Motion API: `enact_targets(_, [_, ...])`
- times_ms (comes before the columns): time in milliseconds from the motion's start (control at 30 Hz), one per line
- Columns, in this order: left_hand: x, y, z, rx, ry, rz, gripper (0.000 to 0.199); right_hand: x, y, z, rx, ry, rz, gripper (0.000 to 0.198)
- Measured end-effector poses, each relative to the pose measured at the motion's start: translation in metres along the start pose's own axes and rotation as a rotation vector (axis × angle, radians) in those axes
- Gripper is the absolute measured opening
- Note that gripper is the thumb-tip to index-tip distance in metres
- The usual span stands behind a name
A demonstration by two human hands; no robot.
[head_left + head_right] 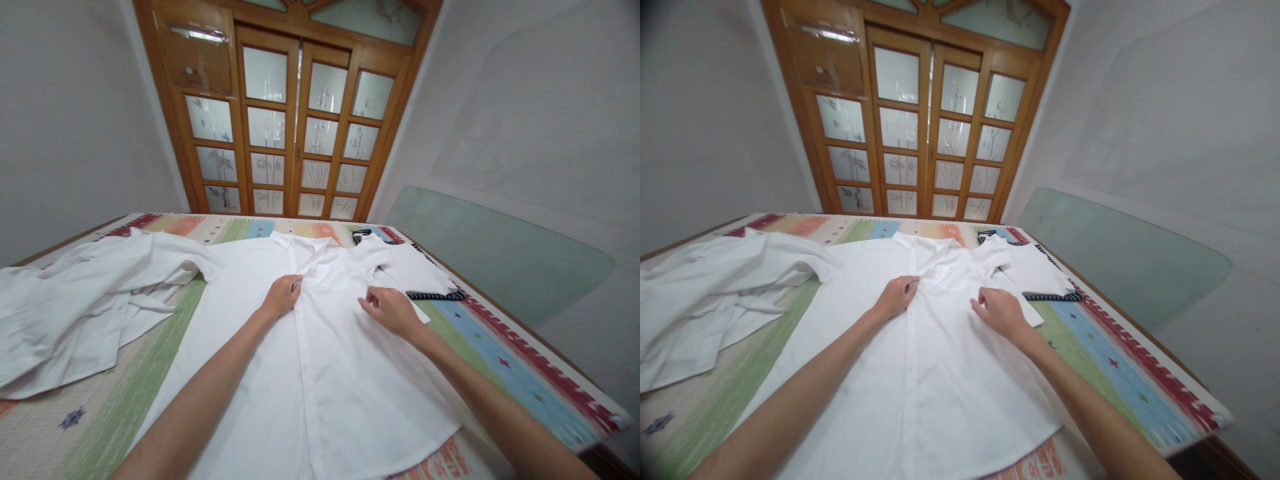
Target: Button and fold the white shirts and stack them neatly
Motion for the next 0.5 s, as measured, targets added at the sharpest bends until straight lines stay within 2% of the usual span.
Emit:
enact_targets(67, [0.001, -0.001, 0.0, 0.007, 0.009, 0.013, 0.031, 0.001, -0.03, 0.014, 0.116, -0.032, -0.042, 0.023])
enact_targets(167, [0.0, 0.0, 0.001, 0.0, 0.004, 0.003, 0.032, 0.009, -0.063, 0.027, 0.211, -0.031, -0.019, 0.019])
enact_targets(300, [-0.003, 0.003, 0.003, -0.08, -0.016, -0.061, 0.032, 0.019, -0.088, 0.045, 0.245, -0.064, 0.227, 0.016])
enact_targets(500, [-0.004, 0.009, 0.005, -0.213, -0.048, -0.202, 0.029, 0.023, -0.122, 0.084, 0.421, -0.255, 0.608, 0.032])
Point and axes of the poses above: each hand's wrist, its own z-axis towards the middle knuckle, its own x-axis out of the palm, y = z × x, the point moved 3 cm from there along z, towards the middle knuckle, and after that the axes turned 9 degrees about z, right-handed, at the moved point
